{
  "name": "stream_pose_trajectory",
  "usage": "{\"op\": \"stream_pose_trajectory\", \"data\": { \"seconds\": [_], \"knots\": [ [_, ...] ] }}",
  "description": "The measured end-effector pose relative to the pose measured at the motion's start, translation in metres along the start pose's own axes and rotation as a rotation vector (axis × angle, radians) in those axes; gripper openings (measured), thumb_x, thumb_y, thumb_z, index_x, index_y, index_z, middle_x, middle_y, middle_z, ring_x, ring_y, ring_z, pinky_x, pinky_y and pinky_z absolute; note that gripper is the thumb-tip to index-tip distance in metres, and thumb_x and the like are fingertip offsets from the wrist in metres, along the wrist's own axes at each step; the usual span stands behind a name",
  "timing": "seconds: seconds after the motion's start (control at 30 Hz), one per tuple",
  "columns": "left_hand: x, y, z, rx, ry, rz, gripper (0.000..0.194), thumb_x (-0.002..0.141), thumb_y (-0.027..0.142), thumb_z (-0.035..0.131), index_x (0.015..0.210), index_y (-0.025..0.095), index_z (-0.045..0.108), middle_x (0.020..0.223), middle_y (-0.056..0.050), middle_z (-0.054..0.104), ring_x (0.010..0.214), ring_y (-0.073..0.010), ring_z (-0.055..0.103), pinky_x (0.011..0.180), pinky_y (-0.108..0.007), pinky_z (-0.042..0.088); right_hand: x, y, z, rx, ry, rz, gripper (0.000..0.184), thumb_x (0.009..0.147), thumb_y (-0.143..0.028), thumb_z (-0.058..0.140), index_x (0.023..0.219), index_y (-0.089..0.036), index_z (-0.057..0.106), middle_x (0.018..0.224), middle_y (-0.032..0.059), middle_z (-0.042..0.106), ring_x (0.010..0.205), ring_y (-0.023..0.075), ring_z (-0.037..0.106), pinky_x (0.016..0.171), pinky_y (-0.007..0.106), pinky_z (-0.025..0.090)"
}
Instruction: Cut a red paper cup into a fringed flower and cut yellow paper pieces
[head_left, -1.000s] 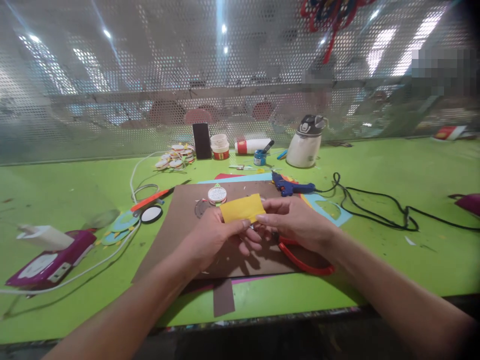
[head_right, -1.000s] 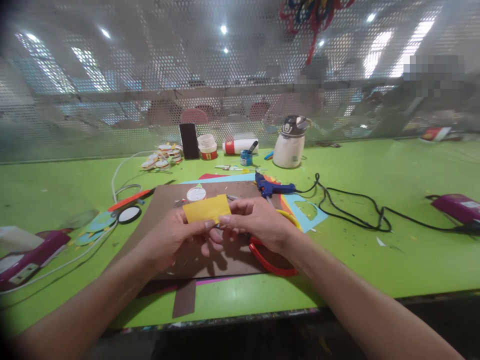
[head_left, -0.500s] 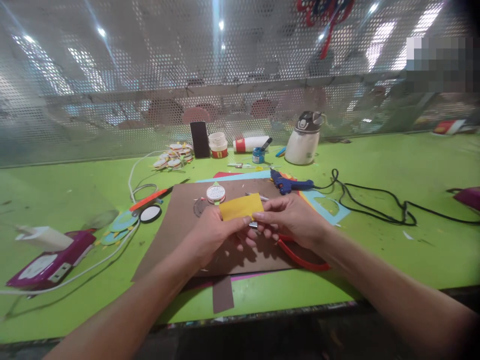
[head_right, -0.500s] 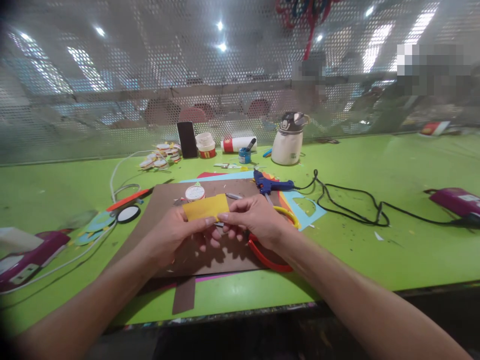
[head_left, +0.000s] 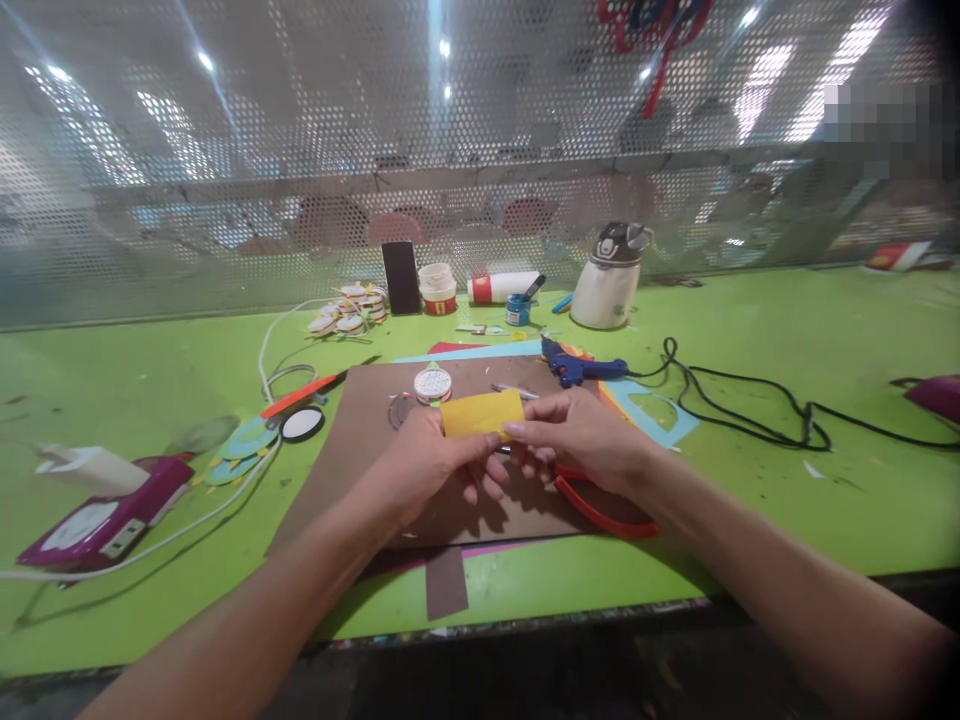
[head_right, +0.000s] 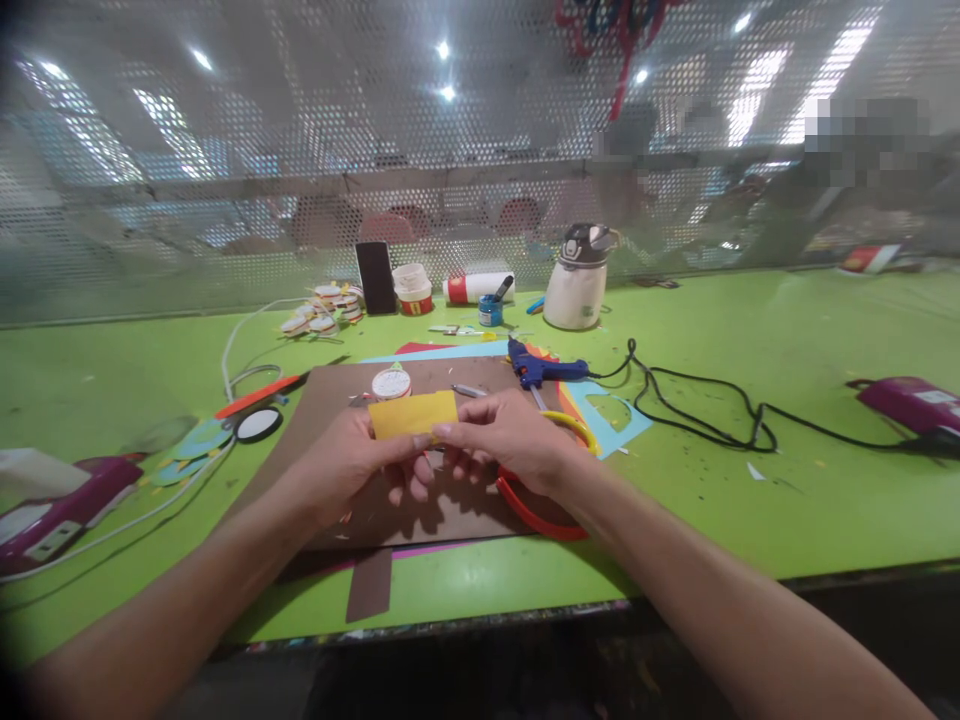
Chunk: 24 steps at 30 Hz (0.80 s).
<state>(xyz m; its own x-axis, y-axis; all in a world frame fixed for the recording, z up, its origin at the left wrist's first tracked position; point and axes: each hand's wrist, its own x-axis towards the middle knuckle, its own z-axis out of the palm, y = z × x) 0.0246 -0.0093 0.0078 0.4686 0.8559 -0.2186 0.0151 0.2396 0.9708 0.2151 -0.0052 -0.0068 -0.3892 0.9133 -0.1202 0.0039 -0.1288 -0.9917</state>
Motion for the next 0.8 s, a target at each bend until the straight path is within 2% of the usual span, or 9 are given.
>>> {"op": "stream_pose_trajectory", "data": {
  "seconds": [0.13,0.23,0.47,0.63,0.8],
  "knots": [
    [-0.0011,0.0006,0.0001,0.022,-0.018,-0.020,0.017,0.076,0.027,0.074,0.079,0.011,0.071,0.060,-0.003,0.068,0.049,-0.0095,0.060,0.048,-0.018,0.047,-0.0007,-0.0011,0.0022,-0.040,0.046,-0.017,0.036,0.063,-0.045,0.086,0.059,-0.014,0.068,0.053,-0.0003,0.066,0.044,0.0065,0.056,0.042,0.018,0.041],
    [-0.0017,0.0003,-0.0003,0.064,-0.017,-0.018,0.021,0.073,0.025,0.077,0.089,0.012,0.071,0.066,-0.003,0.070,0.054,-0.0104,0.062,0.051,-0.018,0.049,-0.0010,-0.0025,0.0013,-0.044,0.063,-0.016,0.037,0.063,-0.046,0.085,0.058,-0.014,0.067,0.053,-0.0003,0.065,0.044,0.0060,0.055,0.041,0.017,0.040],
    [-0.0015,0.0003,-0.0007,0.006,-0.085,0.006,0.026,0.079,0.035,0.073,0.086,0.010,0.070,0.072,-0.008,0.073,0.058,-0.0145,0.067,0.053,-0.022,0.052,-0.0015,-0.0038,-0.0002,-0.036,0.088,-0.001,0.038,0.062,-0.048,0.085,0.059,-0.015,0.067,0.054,-0.0001,0.066,0.044,0.0064,0.055,0.041,0.018,0.041],
    [0.0012,-0.0033,-0.0043,-0.070,-0.097,0.036,0.027,0.079,0.033,0.073,0.091,0.009,0.070,0.075,-0.010,0.075,0.065,-0.0179,0.071,0.052,-0.022,0.052,-0.0016,-0.0035,0.0008,-0.029,0.099,-0.009,0.040,0.062,-0.051,0.085,0.059,-0.015,0.067,0.054,0.0002,0.066,0.044,0.0067,0.056,0.042,0.019,0.042],
    [0.0043,-0.0052,-0.0074,-0.123,-0.122,-0.002,0.023,0.083,0.027,0.069,0.092,0.007,0.069,0.076,-0.014,0.075,0.066,-0.0201,0.072,0.050,-0.023,0.053,-0.0008,-0.0027,0.0008,-0.012,0.115,-0.011,0.040,0.061,-0.049,0.086,0.058,-0.015,0.065,0.052,-0.0012,0.065,0.042,0.0062,0.055,0.040,0.018,0.040]
  ]
}}
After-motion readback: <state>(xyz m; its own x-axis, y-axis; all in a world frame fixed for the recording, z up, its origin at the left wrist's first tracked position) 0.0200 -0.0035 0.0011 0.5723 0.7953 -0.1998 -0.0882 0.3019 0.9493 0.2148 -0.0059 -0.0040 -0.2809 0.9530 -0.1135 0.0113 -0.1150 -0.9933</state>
